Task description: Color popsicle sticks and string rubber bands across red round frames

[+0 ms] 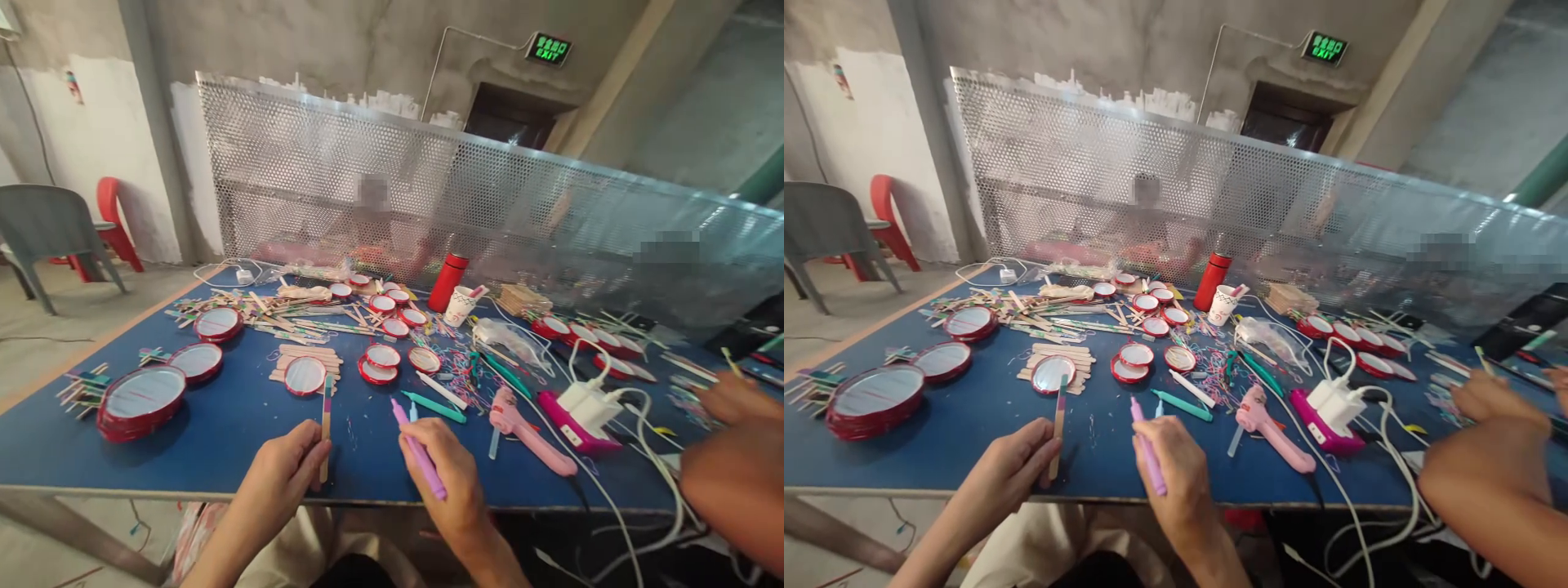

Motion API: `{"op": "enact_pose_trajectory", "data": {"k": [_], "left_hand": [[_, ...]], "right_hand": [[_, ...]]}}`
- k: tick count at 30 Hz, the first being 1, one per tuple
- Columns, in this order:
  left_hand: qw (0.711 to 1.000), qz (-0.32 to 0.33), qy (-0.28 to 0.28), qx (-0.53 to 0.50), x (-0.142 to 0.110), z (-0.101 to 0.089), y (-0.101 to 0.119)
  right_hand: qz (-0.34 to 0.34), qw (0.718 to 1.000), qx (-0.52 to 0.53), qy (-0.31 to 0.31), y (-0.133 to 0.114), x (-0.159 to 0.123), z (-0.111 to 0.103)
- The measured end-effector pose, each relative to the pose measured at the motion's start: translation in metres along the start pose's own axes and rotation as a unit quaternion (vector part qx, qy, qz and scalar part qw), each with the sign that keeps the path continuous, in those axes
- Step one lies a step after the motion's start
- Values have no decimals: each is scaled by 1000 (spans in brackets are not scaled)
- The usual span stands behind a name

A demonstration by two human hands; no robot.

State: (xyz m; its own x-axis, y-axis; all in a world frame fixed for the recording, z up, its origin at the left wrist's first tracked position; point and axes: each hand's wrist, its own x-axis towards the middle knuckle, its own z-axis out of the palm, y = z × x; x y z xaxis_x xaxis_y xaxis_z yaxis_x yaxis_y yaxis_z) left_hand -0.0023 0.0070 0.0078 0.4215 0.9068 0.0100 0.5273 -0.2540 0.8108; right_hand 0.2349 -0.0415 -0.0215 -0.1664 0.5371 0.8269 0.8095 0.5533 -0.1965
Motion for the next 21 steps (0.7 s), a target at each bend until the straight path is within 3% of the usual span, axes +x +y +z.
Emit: {"op": "enact_pose_trajectory", "data": {"k": [4,9,12,21], "left_hand": [[1000,-3,-5,1,-1,0,0],[999,36,1,14,0,3,-7],[999,39,-6,20,1,3,-8],[999,42,-5,23,2,2,-10]], "right_hand": [[-27,995,-44,-87,35,-5,-32],[-56,975,-122,-176,51,-7,-51],[-49,955,-204,-210,62,-6,-53],[109,899,-344,-247,93,23,-31]]}}
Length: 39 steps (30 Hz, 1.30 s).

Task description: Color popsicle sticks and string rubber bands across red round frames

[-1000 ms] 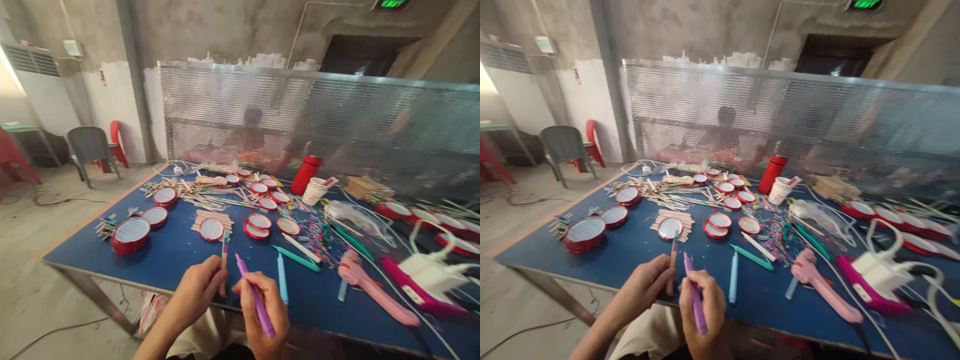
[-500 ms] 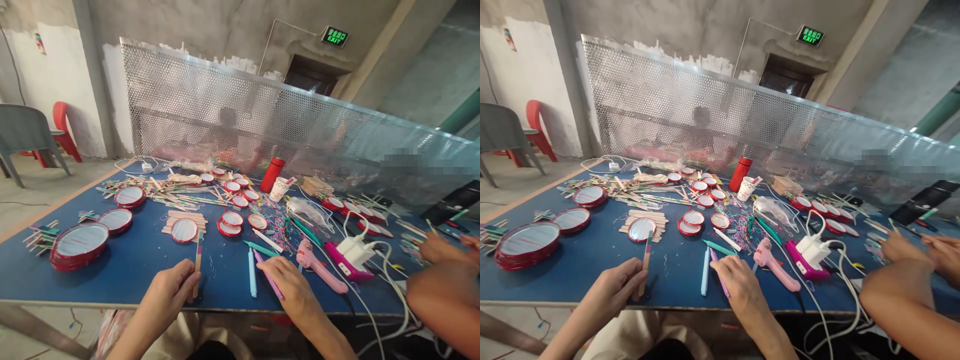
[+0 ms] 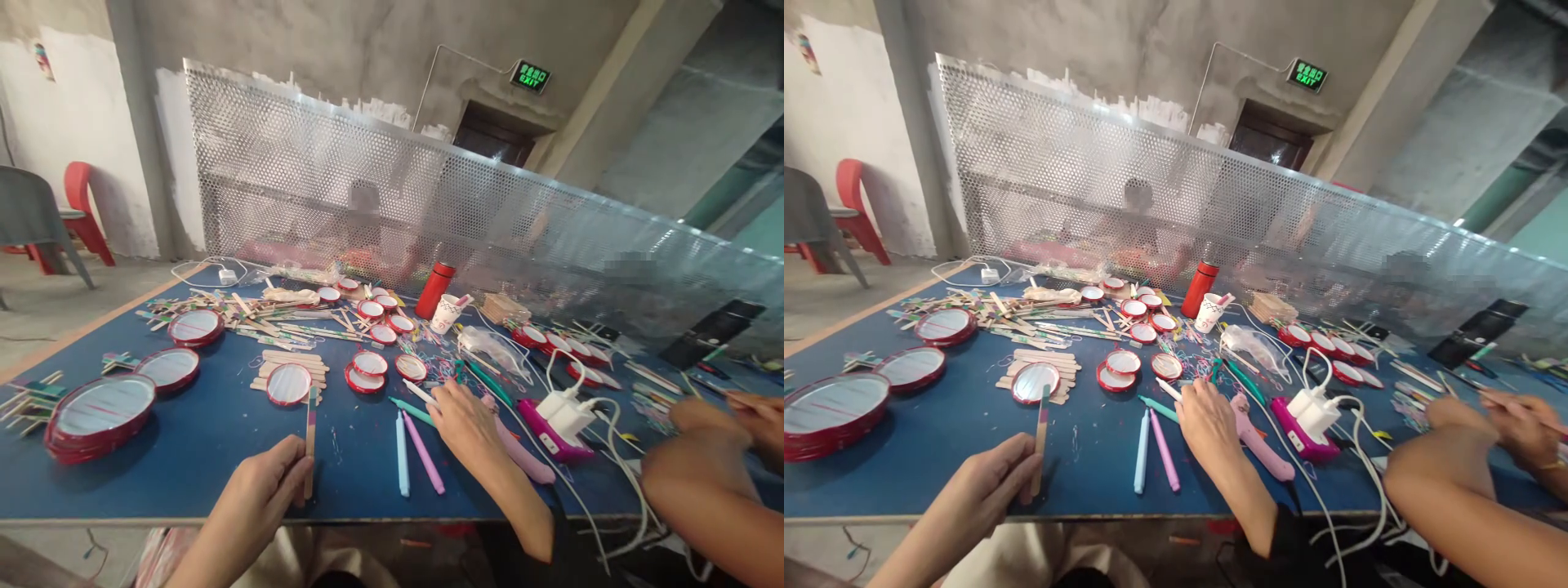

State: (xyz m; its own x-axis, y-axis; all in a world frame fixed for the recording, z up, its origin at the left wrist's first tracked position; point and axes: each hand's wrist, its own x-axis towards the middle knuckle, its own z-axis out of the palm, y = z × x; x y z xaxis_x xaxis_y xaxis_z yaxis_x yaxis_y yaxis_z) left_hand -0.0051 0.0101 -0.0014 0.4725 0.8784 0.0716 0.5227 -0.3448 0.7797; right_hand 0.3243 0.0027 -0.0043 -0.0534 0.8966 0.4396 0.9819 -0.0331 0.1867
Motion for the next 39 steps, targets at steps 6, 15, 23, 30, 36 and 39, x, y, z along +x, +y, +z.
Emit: {"op": "enact_pose_trajectory", "data": {"k": [6,15,23,30,36,39], "left_hand": [[1000,-9,-18,24,-1,-1,3],[999,-40,-22,23,-6,-5,18],[999,-26,-13,20,-11,-5,22],[998,-14,-17,58,-4,1,8],[996,-1,-22,86,-3,2,5],[996,19,-15,90,-2,3,4]], "right_hand": [[38,998,12,-55,-1,18,8],[118,982,145,4,6,13,2],[79,818,550,149,-59,-23,-33],[50,779,606,154,-130,-68,-34],[-96,810,529,235,-142,-59,-20],[-36,805,520,282,-148,-52,-21]]}}
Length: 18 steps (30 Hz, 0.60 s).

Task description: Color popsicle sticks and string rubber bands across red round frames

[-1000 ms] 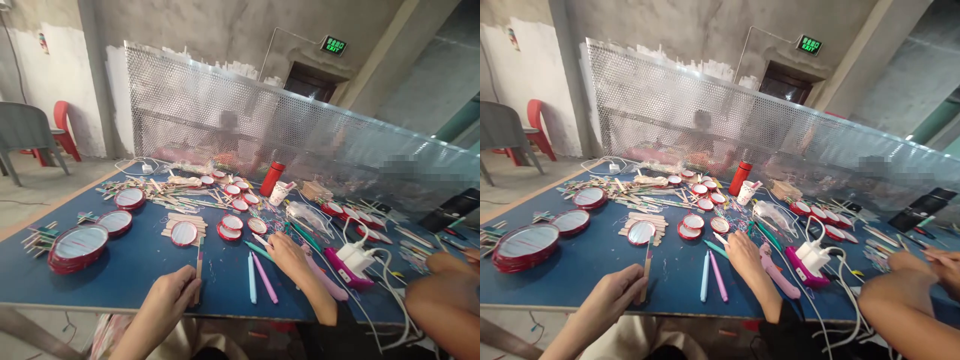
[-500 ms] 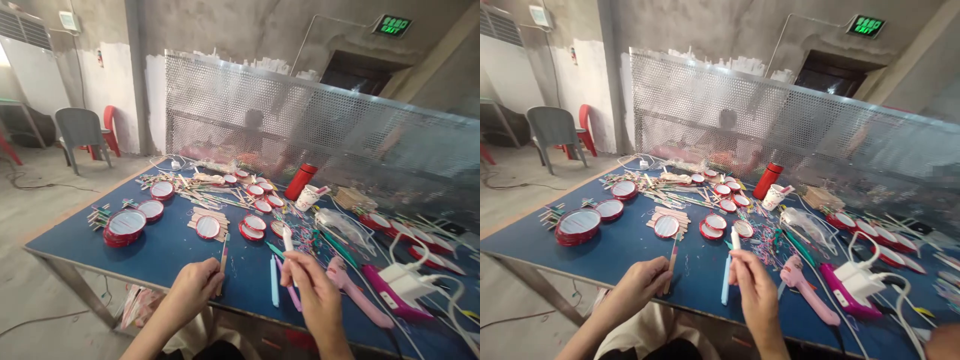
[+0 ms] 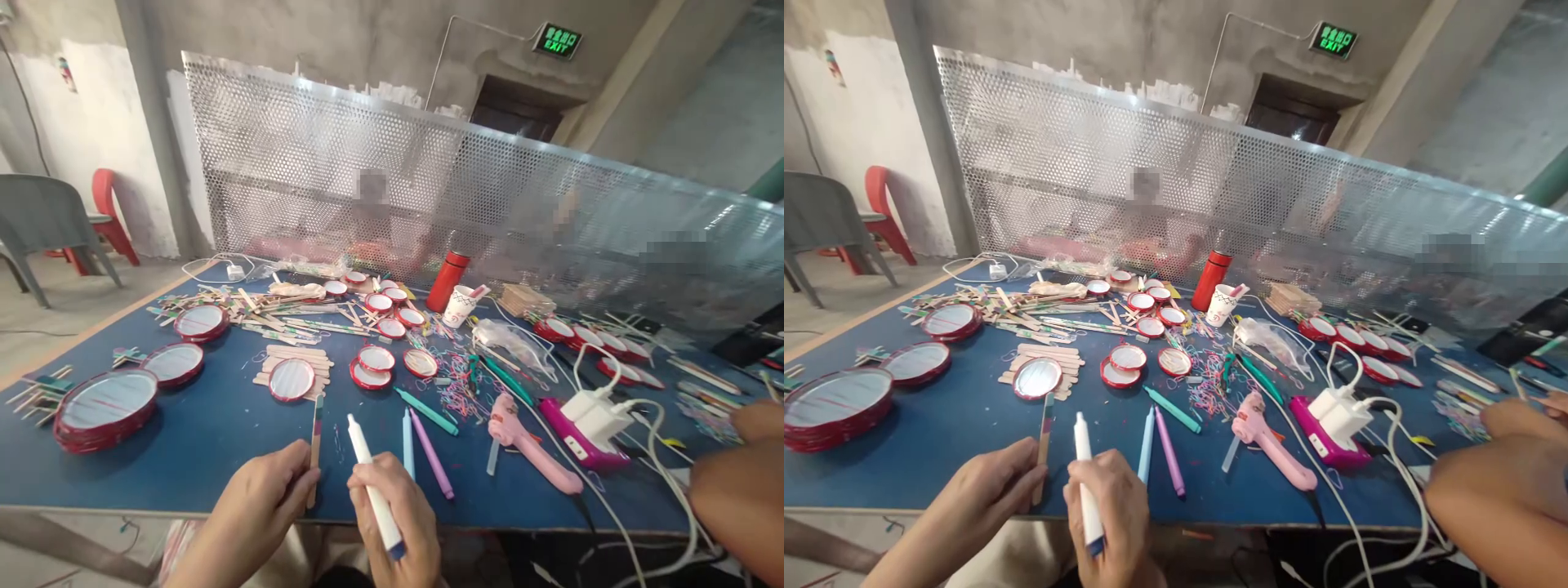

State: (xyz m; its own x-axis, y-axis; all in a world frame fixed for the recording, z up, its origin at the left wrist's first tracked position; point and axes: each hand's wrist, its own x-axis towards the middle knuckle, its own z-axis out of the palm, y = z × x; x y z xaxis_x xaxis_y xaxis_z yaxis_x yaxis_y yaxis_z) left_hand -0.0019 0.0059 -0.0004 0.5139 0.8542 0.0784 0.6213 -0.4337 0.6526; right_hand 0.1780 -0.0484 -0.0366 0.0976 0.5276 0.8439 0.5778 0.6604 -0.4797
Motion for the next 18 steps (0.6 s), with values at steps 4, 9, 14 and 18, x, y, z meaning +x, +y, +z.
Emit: {"op": "enact_pose_trajectory", "data": {"k": [4,9,14,18], "left_hand": [[1000,-10,-4,12,-1,-1,3],[999,-38,-21,1,-5,-5,15],[998,-55,-21,-5,-7,-6,21],[998,-63,-31,-4,-7,-7,22]], "right_hand": [[105,992,29,60,-6,3,7],[281,952,76,94,-12,-5,7],[345,929,83,108,-22,-11,9],[322,937,91,98,-28,-7,11]]}}
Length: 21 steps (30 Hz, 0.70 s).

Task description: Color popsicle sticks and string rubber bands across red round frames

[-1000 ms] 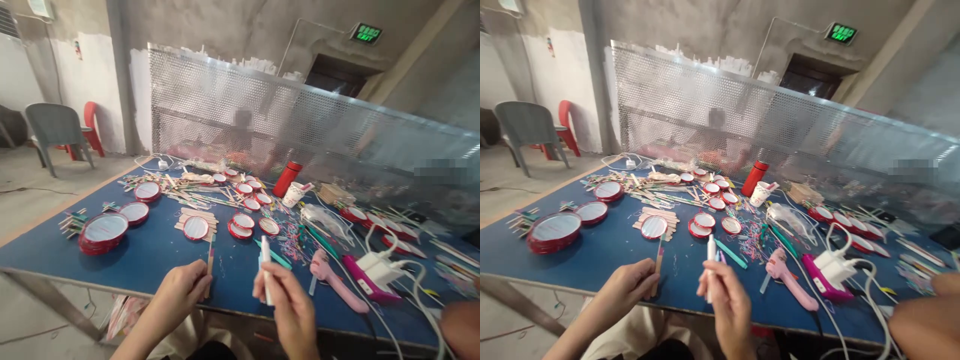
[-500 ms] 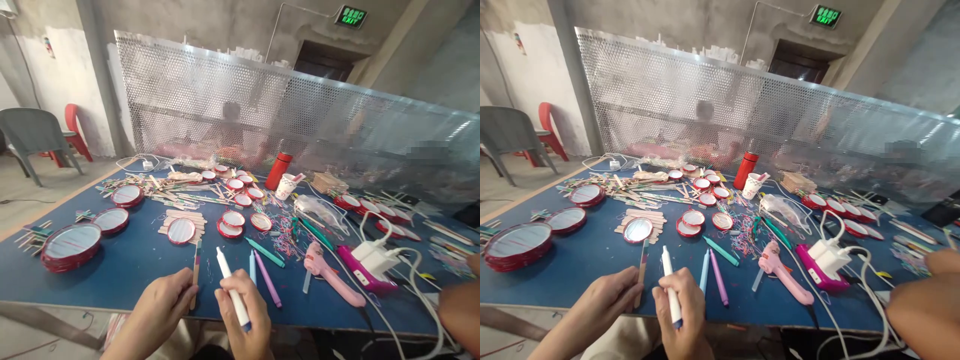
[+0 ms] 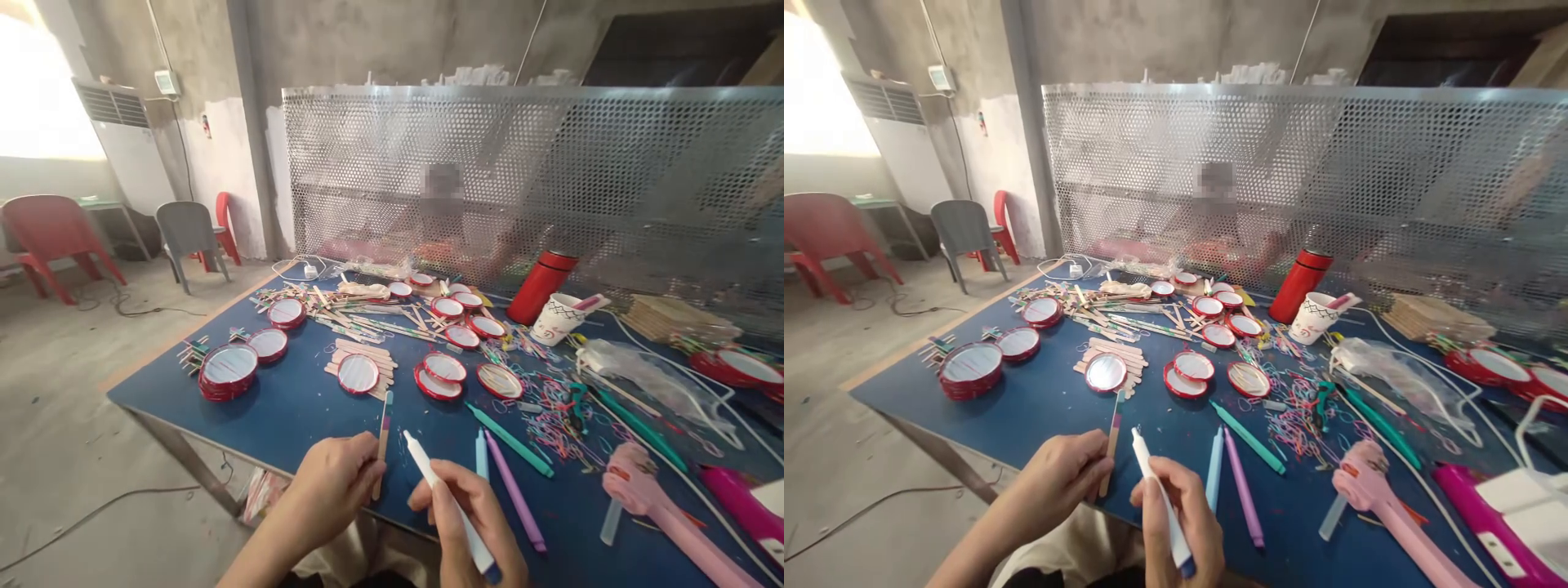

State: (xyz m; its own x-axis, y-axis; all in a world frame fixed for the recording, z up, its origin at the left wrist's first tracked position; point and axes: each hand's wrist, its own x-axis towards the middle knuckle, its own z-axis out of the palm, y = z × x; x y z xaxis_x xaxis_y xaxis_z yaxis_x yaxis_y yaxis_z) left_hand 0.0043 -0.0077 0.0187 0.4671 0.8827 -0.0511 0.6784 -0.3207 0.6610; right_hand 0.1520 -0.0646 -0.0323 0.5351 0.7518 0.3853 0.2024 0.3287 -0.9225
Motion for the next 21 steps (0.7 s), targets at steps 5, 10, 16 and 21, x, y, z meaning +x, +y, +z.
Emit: {"op": "enact_pose_trajectory", "data": {"k": [5,10,16,21], "left_hand": [[1000,8,5,2,1,0,-1],[1000,8,6,13,1,1,-4],[1000,13,2,5,2,1,-5],[1000,10,-4,-9,1,0,-3]], "right_hand": [[-32,999,-6,-9,3,2,-1],[-47,999,-11,-7,8,1,-2],[-61,998,-12,7,5,-2,2],[-66,998,0,0,2,-3,2]]}}
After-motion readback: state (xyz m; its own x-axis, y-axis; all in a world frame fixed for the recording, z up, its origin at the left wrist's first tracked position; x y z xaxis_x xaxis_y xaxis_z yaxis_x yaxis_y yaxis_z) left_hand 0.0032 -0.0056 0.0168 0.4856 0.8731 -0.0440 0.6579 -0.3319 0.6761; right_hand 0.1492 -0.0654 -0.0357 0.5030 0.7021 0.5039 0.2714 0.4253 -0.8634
